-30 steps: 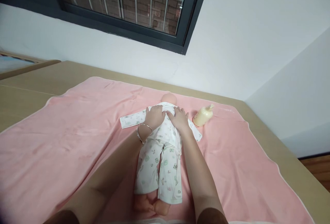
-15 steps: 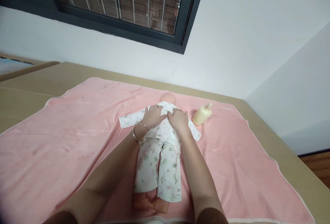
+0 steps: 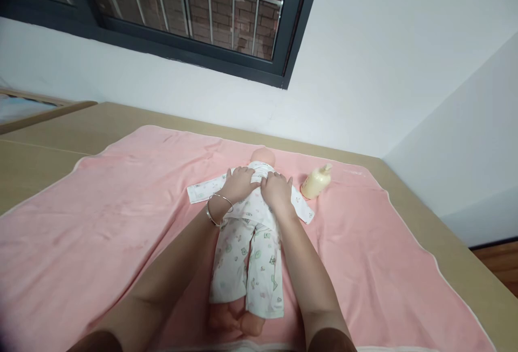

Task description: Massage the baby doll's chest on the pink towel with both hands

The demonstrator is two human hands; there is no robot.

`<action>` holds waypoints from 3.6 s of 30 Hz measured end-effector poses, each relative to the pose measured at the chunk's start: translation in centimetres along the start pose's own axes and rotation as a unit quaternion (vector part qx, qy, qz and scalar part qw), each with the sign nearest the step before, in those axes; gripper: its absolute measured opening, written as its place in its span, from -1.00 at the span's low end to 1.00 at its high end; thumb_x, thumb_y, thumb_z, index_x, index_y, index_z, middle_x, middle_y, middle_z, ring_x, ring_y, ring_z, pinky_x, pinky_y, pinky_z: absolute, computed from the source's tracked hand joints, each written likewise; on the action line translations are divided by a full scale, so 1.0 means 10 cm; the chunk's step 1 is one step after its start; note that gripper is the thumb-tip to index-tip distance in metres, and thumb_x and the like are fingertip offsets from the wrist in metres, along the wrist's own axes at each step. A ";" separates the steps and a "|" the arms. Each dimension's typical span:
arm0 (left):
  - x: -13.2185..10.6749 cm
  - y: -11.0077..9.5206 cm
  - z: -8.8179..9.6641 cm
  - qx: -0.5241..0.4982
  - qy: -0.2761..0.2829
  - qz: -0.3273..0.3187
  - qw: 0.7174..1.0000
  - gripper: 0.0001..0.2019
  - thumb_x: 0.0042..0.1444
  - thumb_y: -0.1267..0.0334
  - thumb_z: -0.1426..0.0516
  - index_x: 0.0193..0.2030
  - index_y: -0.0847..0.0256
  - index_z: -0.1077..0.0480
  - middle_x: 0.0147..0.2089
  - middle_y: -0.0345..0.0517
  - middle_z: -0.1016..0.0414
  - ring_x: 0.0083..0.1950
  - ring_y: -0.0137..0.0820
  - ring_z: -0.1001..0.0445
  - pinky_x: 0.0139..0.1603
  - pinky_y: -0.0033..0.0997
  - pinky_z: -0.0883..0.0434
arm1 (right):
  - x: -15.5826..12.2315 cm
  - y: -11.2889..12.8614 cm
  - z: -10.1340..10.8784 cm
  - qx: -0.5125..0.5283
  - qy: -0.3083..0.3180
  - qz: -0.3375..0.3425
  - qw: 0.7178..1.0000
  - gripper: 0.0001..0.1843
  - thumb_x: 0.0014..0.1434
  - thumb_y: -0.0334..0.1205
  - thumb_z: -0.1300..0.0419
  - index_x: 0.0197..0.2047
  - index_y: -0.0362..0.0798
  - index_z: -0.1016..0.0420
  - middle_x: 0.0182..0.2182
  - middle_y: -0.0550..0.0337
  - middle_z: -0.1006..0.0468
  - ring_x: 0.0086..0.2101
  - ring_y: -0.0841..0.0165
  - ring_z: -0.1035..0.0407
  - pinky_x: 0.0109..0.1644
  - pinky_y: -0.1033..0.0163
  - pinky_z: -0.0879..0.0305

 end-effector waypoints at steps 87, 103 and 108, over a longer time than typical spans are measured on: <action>0.19 0.26 -0.13 -0.044 0.100 0.001 0.994 -0.13 0.26 -0.24 0.11 0.55 0.28 0.14 0.63 0.18 0.26 0.64 -0.12 0.32 0.58 0.05 0.27 | 0.11 -0.11 -0.12 0.034 0.029 -0.024 0.999 -0.50 0.43 0.01 0.12 0.21 -0.05 -0.43 0.33 -0.15 -0.36 0.32 0.00 -0.18 0.38 -0.33 0.08; 0.21 0.28 -0.16 -0.046 0.100 0.002 0.994 -0.14 0.28 -0.24 0.15 0.55 0.29 0.17 0.63 0.19 0.32 0.64 -0.09 0.35 0.57 0.09 0.26 | 0.14 -0.13 -0.18 0.047 0.032 -0.027 0.998 -0.39 0.44 0.01 0.16 0.39 -0.12 -0.23 0.40 -0.12 -0.26 0.37 0.00 -0.08 0.41 -0.33 0.12; 0.10 0.13 -0.07 -0.009 0.101 0.018 0.995 -0.24 0.35 -0.13 0.17 0.55 0.29 0.15 0.63 0.19 0.26 0.63 -0.01 0.27 0.55 0.17 0.17 | 0.08 -0.08 -0.07 0.024 0.028 -0.014 0.999 -0.46 0.44 -0.02 0.15 0.29 -0.10 -0.34 0.34 -0.17 -0.34 0.32 -0.03 -0.18 0.37 -0.34 0.05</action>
Point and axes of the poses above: each hand's wrist, its own x-axis towards the middle knuckle, its own z-axis out of the back of the hand, y = z × x, the point moved 1 cm from there along x, towards the middle knuckle
